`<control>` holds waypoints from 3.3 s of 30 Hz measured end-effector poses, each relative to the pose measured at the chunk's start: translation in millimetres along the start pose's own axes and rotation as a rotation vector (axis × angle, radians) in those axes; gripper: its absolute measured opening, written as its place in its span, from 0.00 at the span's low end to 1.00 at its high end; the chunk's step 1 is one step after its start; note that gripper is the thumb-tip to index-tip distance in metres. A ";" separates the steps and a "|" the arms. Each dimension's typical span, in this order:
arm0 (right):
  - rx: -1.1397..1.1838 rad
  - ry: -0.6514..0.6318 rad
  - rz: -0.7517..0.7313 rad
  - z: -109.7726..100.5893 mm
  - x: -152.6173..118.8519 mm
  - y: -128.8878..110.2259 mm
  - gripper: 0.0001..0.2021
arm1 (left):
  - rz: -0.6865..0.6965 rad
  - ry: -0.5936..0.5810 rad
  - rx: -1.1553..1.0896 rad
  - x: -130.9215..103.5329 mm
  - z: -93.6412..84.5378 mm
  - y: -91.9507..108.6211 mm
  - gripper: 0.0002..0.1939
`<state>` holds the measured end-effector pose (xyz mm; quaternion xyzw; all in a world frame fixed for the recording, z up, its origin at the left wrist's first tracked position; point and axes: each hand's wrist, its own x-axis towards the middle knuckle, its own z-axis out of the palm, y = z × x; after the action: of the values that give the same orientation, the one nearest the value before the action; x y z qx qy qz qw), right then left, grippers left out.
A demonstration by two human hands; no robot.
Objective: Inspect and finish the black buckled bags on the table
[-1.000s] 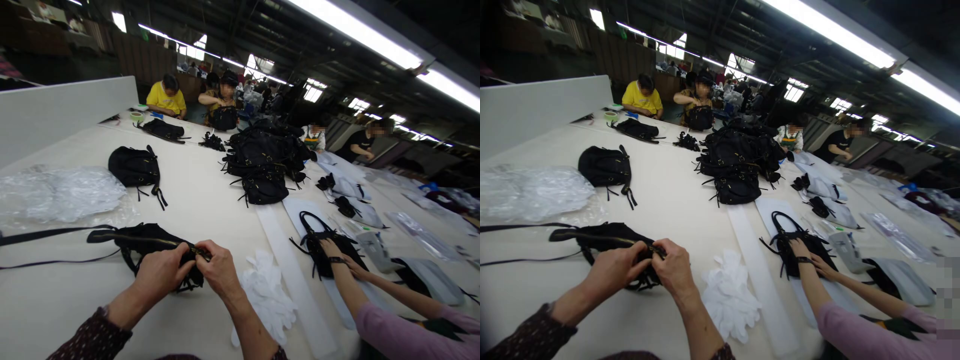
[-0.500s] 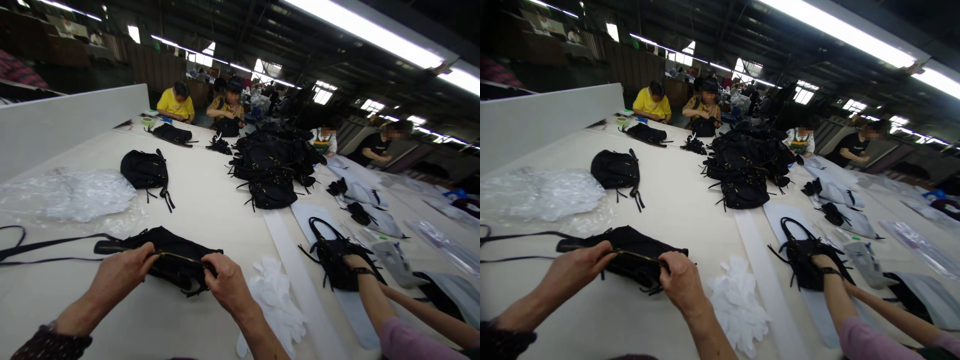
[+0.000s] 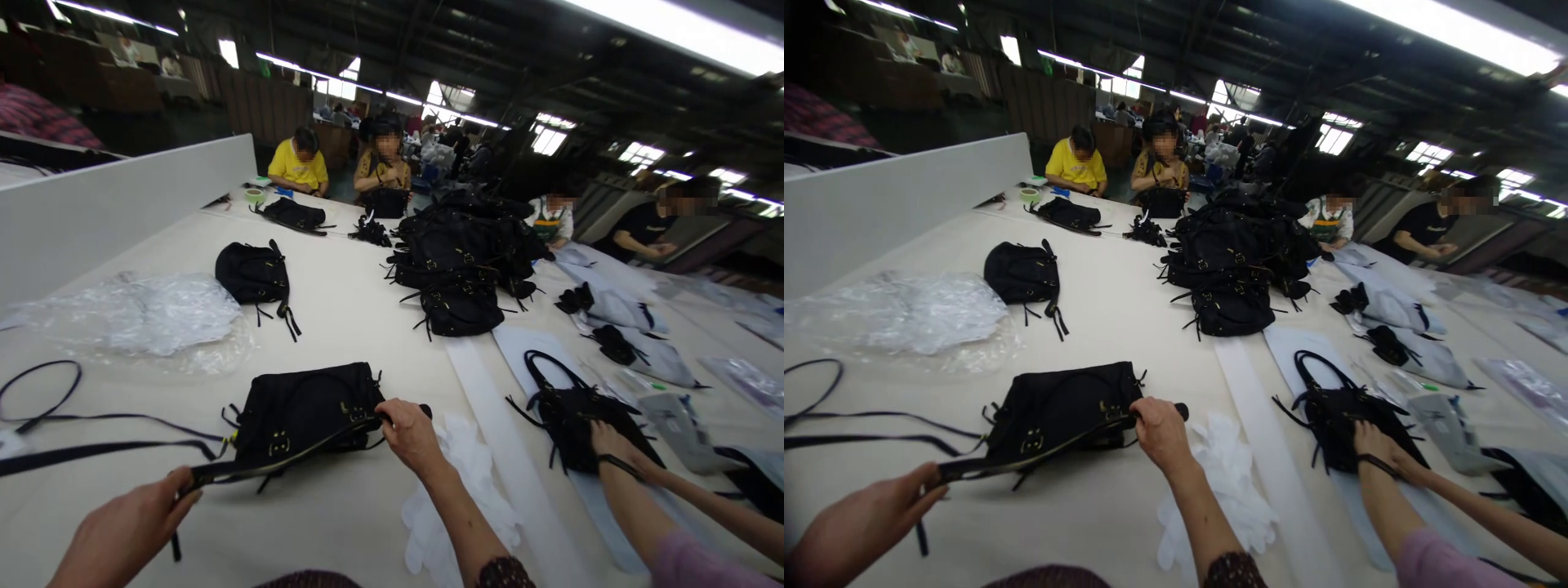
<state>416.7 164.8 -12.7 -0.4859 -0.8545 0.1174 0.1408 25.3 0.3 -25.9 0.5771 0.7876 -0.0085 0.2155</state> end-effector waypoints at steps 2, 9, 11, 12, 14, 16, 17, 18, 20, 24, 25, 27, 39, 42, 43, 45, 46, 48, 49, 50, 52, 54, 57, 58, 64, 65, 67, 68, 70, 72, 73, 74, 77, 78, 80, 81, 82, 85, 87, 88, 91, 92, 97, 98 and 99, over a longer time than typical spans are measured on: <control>0.010 -0.015 -0.014 8.5 -2.9 -0.8 0.13 | -0.007 -0.094 0.016 -14.5 12.6 11.4 0.21; 0.016 -0.051 -0.049 14.6 -6.8 -4.3 0.14 | 0.036 -0.257 -0.357 -23.0 13.4 51.0 0.21; 0.009 -0.066 -0.064 13.7 -5.5 -4.4 0.13 | 0.038 -0.288 -0.751 -12.2 1.1 65.7 0.25; 0.007 -0.072 -0.076 13.6 -4.8 -4.3 0.14 | 0.015 -0.241 -0.937 -4.8 -6.8 74.0 0.28; 0.006 -0.080 -0.105 14.4 -3.4 -3.8 0.14 | -0.010 -0.032 -1.160 12.5 -22.6 91.7 0.33; 0.010 -0.079 -0.128 16.0 -2.2 -3.5 0.14 | 0.073 0.083 -1.149 30.0 -32.5 110.0 0.31; 0.013 -0.078 -0.136 16.8 -1.7 -3.6 0.14 | 0.143 0.067 -1.063 37.6 -33.1 119.1 0.29; 0.016 -0.078 -0.143 17.5 -1.4 -3.8 0.14 | 0.227 0.017 -0.937 43.8 -30.3 128.2 0.27; 0.020 -0.082 -0.164 18.2 -1.6 -4.7 0.14 | 0.402 -0.087 -0.634 52.0 -15.6 145.8 0.24; 0.007 -0.097 -0.212 17.3 -4.8 -4.2 0.16 | 0.619 -0.132 -0.193 61.1 23.0 173.2 0.18; 0.002 -0.106 -0.223 17.2 -5.7 -2.5 0.17 | 0.628 -0.152 -0.156 64.6 28.4 177.5 0.16; -0.005 -0.115 -0.230 17.0 -6.8 2.6 0.19 | 0.610 -0.237 -0.166 75.0 30.4 183.7 0.15; -0.041 0.080 -0.266 21.0 -17.7 -18.4 0.19 | 0.581 -0.214 -0.268 105.4 -17.4 209.6 0.16; -0.140 -0.066 -0.153 35.8 -20.0 -22.8 0.15 | 0.621 -0.190 -0.158 108.3 -17.0 212.0 0.15; -0.167 -0.107 -0.123 40.6 -21.6 -21.8 0.13 | 0.613 -0.166 -0.108 112.0 -18.3 212.1 0.15; -0.189 -0.167 -0.103 48.4 -26.5 -17.8 0.11 | 0.560 -0.091 0.013 123.2 -23.7 211.5 0.15; -0.181 -0.184 -0.105 51.3 -29.6 -15.3 0.11 | 0.527 -0.052 0.069 130.1 -27.4 211.2 0.15; -0.124 -0.195 -0.097 55.6 -36.1 -10.3 0.11 | 0.481 -0.001 0.144 144.1 -34.5 211.4 0.17; -0.080 -0.194 -0.078 57.2 -38.8 -8.0 0.12 | 0.474 0.010 0.160 150.0 -37.1 212.5 0.17; -0.028 -0.191 -0.052 58.7 -40.8 -5.8 0.12 | 0.477 0.014 0.165 154.8 -38.6 214.5 0.17; 0.079 -0.186 0.023 61.6 -42.4 -1.9 0.13 | 0.498 0.013 0.174 159.8 -37.8 220.8 0.17; 0.150 -0.183 0.145 64.6 -40.8 1.7 0.16 | 0.537 0.008 0.185 159.4 -32.1 229.3 0.17; 0.160 -0.180 0.355 69.8 -34.6 6.9 0.20 | 0.631 -0.035 0.184 153.4 -18.9 240.9 0.16; 0.152 -0.178 0.405 71.6 -32.0 8.7 0.21 | 0.664 -0.059 0.178 151.6 -14.5 243.7 0.15; 0.217 -0.109 0.446 74.2 -18.4 14.9 0.18 | 0.713 -0.184 0.082 158.3 -14.3 251.6 0.09; 0.253 -0.056 0.400 71.5 -17.6 14.6 0.17 | 0.706 -0.192 0.062 161.8 -21.2 251.9 0.10; 0.336 0.096 0.261 62.2 -18.3 12.2 0.15 | 0.685 -0.213 -0.042 168.8 -40.9 250.8 0.09; 0.382 0.183 0.186 55.6 -19.7 10.1 0.15 | 0.661 -0.234 -0.144 171.7 -52.7 249.1 0.09; 0.489 0.356 0.103 39.7 -24.1 4.4 0.15 | 0.566 -0.303 -0.440 175.4 -76.7 242.9 0.08; 0.617 0.499 0.173 23.3 -29.5 -4.0 0.15 | 0.433 -0.349 -0.777 175.6 -96.2 234.2 0.08; 0.689 0.537 0.243 16.2 -31.8 -9.5 0.16 | 0.378 -0.339 -0.925 174.4 -102.7 229.8 0.08; 0.760 0.547 0.309 10.3 -33.4 -16.1 0.18 | 0.332 -0.309 -1.063 172.4 -106.5 226.1 0.09; 0.931 0.458 0.382 1.0 -31.4 -41.8 0.31 | 0.226 -0.204 -1.439 161.6 -102.7 222.4 0.07; 0.956 0.436 0.381 0.5 -27.8 -51.4 0.36 | 0.178 -0.191 -1.550 156.5 -97.7 224.3 0.06; 0.949 0.440 0.392 2.7 -16.1 -68.5 0.45 | 0.063 -0.189 -1.739 144.3 -85.4 232.0 0.03; 0.931 0.454 0.405 5.0 -8.7 -74.6 0.48 | 0.014 -0.196 -1.813 137.5 -79.0 236.8 0.03; 0.914 0.472 0.421 7.8 -1.0 -78.2 0.50 | -0.018 -0.205 -1.874 130.8 -73.2 241.4 0.03; 0.873 0.524 0.462 16.3 20.7 -71.5 0.50 | 0.010 -0.232 -1.989 114.3 -61.3 247.1 0.01; 0.876 0.540 0.469 18.0 32.6 -55.1 0.40 | 0.075 -0.231 -2.017 108.8 -58.4 238.4 0.01; 0.889 0.530 0.464 16.5 38.2 -45.7 0.34 | 0.102 -0.223 -2.011 107.5 -58.0 229.3 0.01; 0.905 0.451 0.380 1.7 57.6 -27.1 0.21 | 0.130 -0.156 -1.928 103.9 -55.9 186.7 0.04; 0.878 0.425 0.327 -6.0 65.1 -26.6 0.20 | 0.117 -0.123 -1.881 101.3 -53.4 169.9 0.05; 0.581 0.227 -0.016 -43.6 102.8 -58.1 0.27 | -0.066 -0.109 -1.466 71.4 -23.8 102.8 0.10; 0.527 0.165 -0.082 -47.8 108.4 -65.5 0.28 | -0.090 -0.159 -1.360 64.0 -16.6 92.2 0.11; 0.482 0.096 -0.145 -50.3 112.7 -71.6 0.29 | -0.107 -0.224 -1.258 57.1 -10.3 80.3 0.12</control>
<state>322.4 229.6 72.7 -0.3809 -0.8268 0.2843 0.3010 81.5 81.5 -17.6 0.2959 0.6424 0.3845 0.5932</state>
